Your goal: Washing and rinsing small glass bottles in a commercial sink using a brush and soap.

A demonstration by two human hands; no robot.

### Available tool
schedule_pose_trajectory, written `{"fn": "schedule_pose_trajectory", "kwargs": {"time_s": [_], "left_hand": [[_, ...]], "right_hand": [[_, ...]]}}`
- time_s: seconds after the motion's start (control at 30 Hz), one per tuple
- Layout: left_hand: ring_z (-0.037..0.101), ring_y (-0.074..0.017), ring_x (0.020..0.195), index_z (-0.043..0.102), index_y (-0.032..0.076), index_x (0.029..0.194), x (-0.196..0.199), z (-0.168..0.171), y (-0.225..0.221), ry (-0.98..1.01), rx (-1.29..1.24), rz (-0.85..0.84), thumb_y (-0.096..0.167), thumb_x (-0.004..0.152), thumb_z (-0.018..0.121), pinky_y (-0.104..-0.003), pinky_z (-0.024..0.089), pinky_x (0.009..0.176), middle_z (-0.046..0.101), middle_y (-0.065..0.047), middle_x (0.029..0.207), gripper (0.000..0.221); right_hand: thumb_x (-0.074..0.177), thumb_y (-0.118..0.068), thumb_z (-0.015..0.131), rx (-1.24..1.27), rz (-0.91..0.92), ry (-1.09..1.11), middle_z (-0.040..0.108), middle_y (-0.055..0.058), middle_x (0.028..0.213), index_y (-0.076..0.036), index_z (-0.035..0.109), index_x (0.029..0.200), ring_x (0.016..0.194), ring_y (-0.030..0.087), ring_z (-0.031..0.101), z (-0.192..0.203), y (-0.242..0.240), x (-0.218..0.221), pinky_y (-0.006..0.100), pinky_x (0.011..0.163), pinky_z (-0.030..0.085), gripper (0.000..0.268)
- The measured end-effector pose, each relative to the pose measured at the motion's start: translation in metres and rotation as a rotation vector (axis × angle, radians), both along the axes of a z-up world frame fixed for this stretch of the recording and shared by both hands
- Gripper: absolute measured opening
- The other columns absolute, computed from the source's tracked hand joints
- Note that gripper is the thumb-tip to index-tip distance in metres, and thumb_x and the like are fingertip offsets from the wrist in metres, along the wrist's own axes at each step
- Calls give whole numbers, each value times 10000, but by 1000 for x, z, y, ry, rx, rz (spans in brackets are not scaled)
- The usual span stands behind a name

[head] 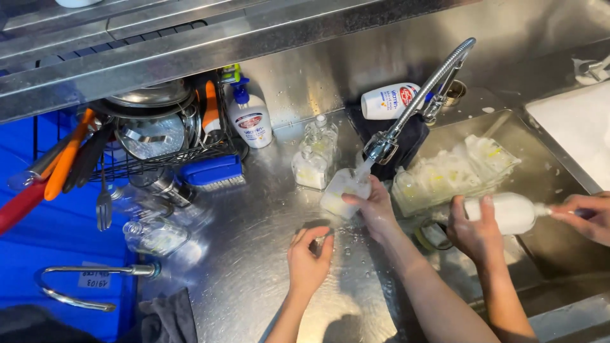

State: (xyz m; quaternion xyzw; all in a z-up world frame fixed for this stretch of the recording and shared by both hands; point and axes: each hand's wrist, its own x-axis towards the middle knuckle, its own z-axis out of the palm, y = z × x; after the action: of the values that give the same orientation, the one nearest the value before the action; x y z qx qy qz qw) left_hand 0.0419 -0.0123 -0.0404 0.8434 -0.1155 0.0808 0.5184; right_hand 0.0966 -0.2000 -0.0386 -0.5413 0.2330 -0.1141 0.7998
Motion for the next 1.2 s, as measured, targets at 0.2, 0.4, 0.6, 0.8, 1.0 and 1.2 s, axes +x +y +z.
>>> {"fn": "schedule_pose_trajectory", "kwargs": {"time_s": [0.2,0.4,0.6,0.8,1.0,1.2], "left_hand": [[583,-82,820,744,195,1116,29,22,-6,320,-168,78,352,860,720,-255,486,740,704,74,952,301],[676,-204,1051,495,98,1477,45,82,-33,643,-181,-168,468,859,776,-379,549,936,756,-97,1121,773],[741,-360,703,515,293,1429,33,63,-37,1236,-888,-103,283,888,803,-492,619,430,724,-195,1061,614],[679,-242,766,626,92,1241,22,63,-9,1313,-1007,65,376,781,736,-285,534,466,691,-129,965,552],[690,-245,869,593,321,1259,14,81,10,1200,-1046,317,211,832,725,-315,524,575,748,-66,1115,460],[688,-244,863,548,352,1253,23,84,17,1190,-1007,438,246,788,753,-300,502,500,719,-43,1149,519]], "right_hand": [[693,-8,797,106,105,-33,684,147,1244,-77,544,1385,1124,297,651,18,-11,-5,470,905,561,740],[853,-80,781,143,123,41,697,203,1115,-55,598,1365,977,338,720,42,-4,-7,528,818,599,545],[999,-615,586,-486,335,248,738,170,979,-74,790,1067,1050,346,709,4,-31,33,490,956,531,583],[791,-676,620,-969,531,155,580,57,1452,-228,480,1486,1250,276,609,53,18,69,400,939,505,839],[903,-460,689,-999,581,110,665,76,1274,-133,496,1365,1136,293,671,35,27,71,415,959,550,598],[814,-498,664,-853,321,153,741,107,1190,-165,521,1437,1095,310,696,20,-6,15,404,886,505,720]]}}
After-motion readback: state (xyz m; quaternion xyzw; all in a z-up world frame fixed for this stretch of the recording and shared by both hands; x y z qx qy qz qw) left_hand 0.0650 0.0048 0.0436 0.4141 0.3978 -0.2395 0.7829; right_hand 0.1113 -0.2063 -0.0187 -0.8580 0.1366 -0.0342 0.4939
